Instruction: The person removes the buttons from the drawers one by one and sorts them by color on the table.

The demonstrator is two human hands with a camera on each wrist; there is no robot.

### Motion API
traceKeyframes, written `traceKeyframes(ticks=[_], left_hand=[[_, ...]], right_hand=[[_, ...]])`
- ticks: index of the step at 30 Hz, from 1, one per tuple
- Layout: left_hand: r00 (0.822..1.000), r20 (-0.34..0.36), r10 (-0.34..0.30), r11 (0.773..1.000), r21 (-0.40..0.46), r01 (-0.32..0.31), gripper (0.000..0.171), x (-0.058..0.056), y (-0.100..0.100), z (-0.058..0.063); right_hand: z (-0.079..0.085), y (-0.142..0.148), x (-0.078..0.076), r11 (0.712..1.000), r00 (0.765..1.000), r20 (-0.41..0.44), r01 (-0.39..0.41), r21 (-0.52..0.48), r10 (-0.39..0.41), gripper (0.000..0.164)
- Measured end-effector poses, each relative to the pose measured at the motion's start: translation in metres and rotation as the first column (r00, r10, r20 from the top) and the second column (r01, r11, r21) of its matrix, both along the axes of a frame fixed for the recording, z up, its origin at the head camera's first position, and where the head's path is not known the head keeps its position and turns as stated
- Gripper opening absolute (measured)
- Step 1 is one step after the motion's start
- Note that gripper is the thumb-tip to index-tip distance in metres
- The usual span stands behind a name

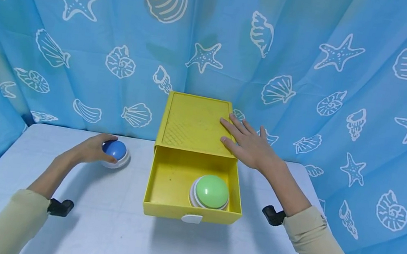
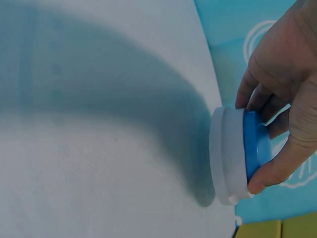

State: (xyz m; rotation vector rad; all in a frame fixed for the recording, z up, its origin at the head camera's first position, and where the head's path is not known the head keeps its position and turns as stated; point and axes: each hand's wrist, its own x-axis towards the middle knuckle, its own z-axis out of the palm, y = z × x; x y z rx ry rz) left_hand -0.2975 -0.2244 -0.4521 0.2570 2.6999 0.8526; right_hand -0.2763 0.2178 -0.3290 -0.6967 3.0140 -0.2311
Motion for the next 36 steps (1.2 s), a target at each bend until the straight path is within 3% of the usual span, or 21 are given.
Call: traceKeyframes(ticks=[10,27,31,36], left_hand=[[0.997,0.03,0.071,0.997,-0.013,-0.07,0.093,0.0,-0.017,-0.012],[0.995,0.065,0.081,0.997,0.003,-0.082,0.094,0.001,-0.022,-0.016],[0.996,0.046,0.082,0.996,0.014,-0.082,0.093,0.002,-0.023,-0.014],[0.998,-0.034,0.057,0.996,0.073,-0.054,0.084,0.007,-0.021,-0.006]], right_hand=[[-0.001,-0.001,0.0,1.0,1.0,0.014,0.002,-0.013,-0.002,0.062],[0.0,0.001,0.0,1.0,1.0,0.016,-0.004,-0.018,0.004,0.061],[0.0,0.001,0.0,1.0,1.0,0.015,-0.006,-0.021,0.006,0.061],[0.0,0.001,0.001,1.0,1.0,0.007,-0.007,-0.015,0.007,0.061]])
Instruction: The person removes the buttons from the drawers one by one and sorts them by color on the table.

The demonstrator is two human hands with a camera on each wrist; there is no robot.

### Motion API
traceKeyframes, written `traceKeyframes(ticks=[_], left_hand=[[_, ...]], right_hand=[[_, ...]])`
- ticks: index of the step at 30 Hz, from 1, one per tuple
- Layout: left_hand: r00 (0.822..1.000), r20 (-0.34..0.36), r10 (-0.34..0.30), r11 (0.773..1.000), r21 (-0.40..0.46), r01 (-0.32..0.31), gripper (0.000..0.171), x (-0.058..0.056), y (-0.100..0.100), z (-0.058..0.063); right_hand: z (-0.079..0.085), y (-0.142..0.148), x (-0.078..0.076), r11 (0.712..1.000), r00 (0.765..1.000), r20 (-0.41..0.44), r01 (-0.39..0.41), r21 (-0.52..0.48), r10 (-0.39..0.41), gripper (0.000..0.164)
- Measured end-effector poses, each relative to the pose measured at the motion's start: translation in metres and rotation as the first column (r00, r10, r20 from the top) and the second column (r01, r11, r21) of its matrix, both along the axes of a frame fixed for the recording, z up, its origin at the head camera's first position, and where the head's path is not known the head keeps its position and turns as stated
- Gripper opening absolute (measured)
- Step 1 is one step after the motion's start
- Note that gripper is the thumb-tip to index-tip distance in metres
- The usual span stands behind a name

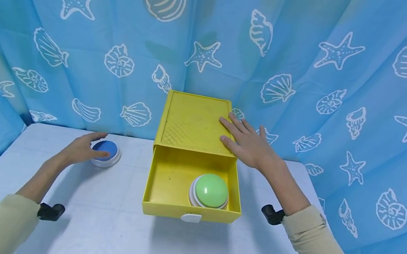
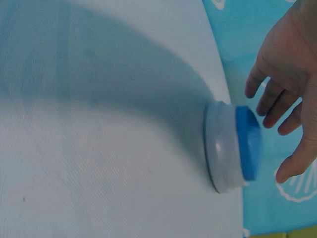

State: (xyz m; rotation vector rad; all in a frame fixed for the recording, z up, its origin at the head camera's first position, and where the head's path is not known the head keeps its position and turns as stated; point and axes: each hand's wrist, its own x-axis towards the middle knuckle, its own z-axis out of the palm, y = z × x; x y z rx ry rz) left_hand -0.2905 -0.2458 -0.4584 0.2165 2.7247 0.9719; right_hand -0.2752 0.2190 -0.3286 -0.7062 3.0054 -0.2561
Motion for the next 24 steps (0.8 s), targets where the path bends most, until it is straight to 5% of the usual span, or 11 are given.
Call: traceKeyframes(ticks=[6,14,20,24], left_hand=[[0.988,-0.151,-0.013,0.994,0.103,0.029,0.072,0.01,0.011,0.016],[0.909,-0.417,-0.021,0.968,0.219,0.122,0.061,0.032,0.036,0.052],[0.864,-0.503,-0.026,0.947,0.264,0.182,0.058,0.057,0.066,0.089],[0.868,-0.488,-0.094,0.908,0.314,0.275,0.058,0.073,0.087,0.109]], right_hand=[[0.0,-0.001,0.001,1.0,1.0,0.001,0.009,0.008,-0.009,0.061],[0.0,-0.001,0.001,1.0,1.0,-0.002,0.007,0.011,-0.007,0.061],[0.0,0.0,0.001,1.0,1.0,-0.008,0.01,0.016,-0.01,0.061],[0.0,-0.001,0.001,1.0,1.0,0.006,0.011,0.002,-0.011,0.061]])
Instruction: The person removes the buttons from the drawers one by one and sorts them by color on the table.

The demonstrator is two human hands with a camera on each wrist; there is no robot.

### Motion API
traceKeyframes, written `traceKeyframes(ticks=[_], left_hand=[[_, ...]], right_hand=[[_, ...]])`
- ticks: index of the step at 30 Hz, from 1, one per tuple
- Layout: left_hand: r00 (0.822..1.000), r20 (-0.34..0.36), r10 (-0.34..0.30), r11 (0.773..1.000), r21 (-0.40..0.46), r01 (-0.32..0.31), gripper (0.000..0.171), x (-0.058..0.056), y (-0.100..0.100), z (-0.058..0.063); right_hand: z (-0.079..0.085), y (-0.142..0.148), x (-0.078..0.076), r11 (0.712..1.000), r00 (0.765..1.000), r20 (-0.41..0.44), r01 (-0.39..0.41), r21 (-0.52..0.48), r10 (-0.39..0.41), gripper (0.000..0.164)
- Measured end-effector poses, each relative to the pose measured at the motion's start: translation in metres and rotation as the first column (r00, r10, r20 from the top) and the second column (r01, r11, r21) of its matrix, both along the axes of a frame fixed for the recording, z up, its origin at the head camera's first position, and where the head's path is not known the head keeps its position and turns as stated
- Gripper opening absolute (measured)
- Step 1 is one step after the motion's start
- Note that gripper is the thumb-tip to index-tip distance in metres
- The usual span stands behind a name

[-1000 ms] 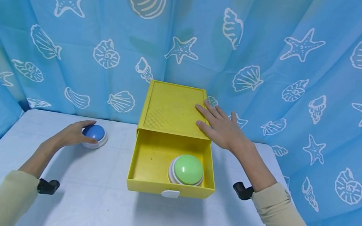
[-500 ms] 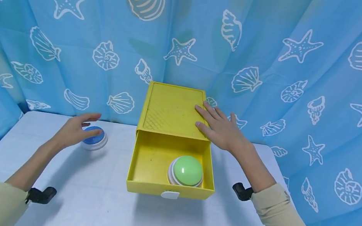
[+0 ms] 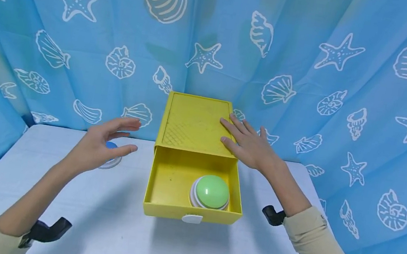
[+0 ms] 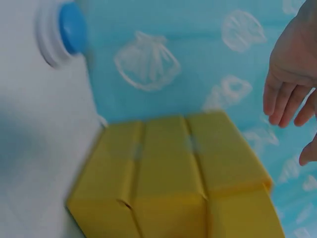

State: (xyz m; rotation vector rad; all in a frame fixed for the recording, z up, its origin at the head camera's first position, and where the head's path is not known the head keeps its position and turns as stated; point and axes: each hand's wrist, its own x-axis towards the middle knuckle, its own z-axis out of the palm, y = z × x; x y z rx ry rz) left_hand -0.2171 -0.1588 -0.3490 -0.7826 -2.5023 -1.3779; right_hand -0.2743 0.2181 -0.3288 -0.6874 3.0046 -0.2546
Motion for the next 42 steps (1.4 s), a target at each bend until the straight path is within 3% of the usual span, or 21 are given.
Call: traceKeyframes(ticks=[4,9,18,23,27,32,42], left_hand=[[0.992,0.051,-0.119,0.993,0.022,0.118,0.06,0.014,0.022,0.015],[0.968,0.101,-0.23,0.973,0.047,0.226,0.06,0.026,0.049,0.026],[0.92,0.206,-0.334,0.94,0.004,0.34,0.055,0.035,0.082,0.026],[0.896,0.208,-0.393,0.915,-0.002,0.402,0.054,0.033,0.096,0.023],[0.887,0.2,-0.415,0.9,-0.049,0.433,0.055,0.03,0.104,0.018],[0.893,0.185,-0.411,0.887,-0.146,0.438,0.06,0.028,0.113,0.018],[0.867,0.256,-0.429,0.843,-0.231,0.485,0.068,0.02,0.129,0.016]], right_hand=[[-0.001,0.0,0.0,1.0,1.0,0.004,0.001,-0.009,-0.001,0.061],[-0.001,-0.001,0.0,1.0,1.0,0.006,0.002,-0.012,-0.002,0.061],[-0.001,-0.001,0.0,1.0,1.0,-0.006,0.009,-0.008,-0.01,0.062],[0.0,-0.001,0.001,1.0,1.0,-0.013,0.006,-0.003,-0.006,0.062],[0.0,-0.001,0.001,1.0,1.0,-0.016,0.005,-0.009,-0.005,0.062],[0.001,-0.002,0.002,1.0,1.0,-0.016,0.006,-0.019,-0.006,0.062],[-0.001,-0.001,0.002,1.0,1.0,-0.026,0.003,-0.019,-0.003,0.061]])
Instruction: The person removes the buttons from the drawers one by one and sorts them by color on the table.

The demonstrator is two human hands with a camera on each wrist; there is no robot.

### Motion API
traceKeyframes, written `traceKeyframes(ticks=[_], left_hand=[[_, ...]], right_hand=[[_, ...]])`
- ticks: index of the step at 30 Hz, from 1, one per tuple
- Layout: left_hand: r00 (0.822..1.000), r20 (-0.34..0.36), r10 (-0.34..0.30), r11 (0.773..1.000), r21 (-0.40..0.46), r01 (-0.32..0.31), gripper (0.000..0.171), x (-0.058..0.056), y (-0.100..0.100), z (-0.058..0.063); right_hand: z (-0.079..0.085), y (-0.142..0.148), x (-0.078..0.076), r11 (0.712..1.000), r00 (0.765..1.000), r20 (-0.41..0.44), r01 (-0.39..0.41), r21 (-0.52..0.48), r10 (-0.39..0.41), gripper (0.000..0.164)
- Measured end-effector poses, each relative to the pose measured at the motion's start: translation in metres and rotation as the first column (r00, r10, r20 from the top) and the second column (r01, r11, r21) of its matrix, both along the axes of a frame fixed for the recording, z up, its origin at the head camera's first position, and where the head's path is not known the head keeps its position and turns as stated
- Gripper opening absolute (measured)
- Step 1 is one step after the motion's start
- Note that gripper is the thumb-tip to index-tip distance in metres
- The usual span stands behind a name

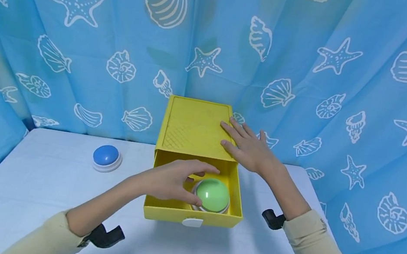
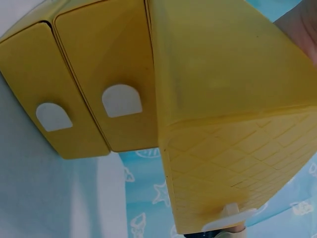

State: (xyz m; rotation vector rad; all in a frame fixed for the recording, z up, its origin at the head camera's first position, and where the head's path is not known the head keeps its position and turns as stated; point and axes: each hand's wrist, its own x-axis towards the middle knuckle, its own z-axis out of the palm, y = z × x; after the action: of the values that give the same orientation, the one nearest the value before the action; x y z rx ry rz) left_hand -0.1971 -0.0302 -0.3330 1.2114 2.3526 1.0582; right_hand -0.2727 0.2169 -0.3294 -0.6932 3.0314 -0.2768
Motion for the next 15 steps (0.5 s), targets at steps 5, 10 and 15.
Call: traceKeyframes(ticks=[5,10,15], left_hand=[[0.999,0.024,-0.034,0.999,-0.03,0.035,0.071,-0.005,0.004,-0.001],[0.996,0.045,-0.073,0.995,-0.06,0.076,0.07,-0.009,0.008,-0.004],[0.994,0.07,-0.083,0.992,-0.093,0.089,0.071,-0.012,0.013,-0.005]], right_hand=[[-0.001,0.0,-0.001,1.0,1.0,0.002,-0.003,0.002,0.003,0.061],[-0.001,0.0,-0.001,1.0,1.0,0.004,-0.009,-0.007,0.009,0.06],[-0.002,0.001,-0.001,1.0,1.0,0.009,0.005,-0.007,-0.005,0.061]])
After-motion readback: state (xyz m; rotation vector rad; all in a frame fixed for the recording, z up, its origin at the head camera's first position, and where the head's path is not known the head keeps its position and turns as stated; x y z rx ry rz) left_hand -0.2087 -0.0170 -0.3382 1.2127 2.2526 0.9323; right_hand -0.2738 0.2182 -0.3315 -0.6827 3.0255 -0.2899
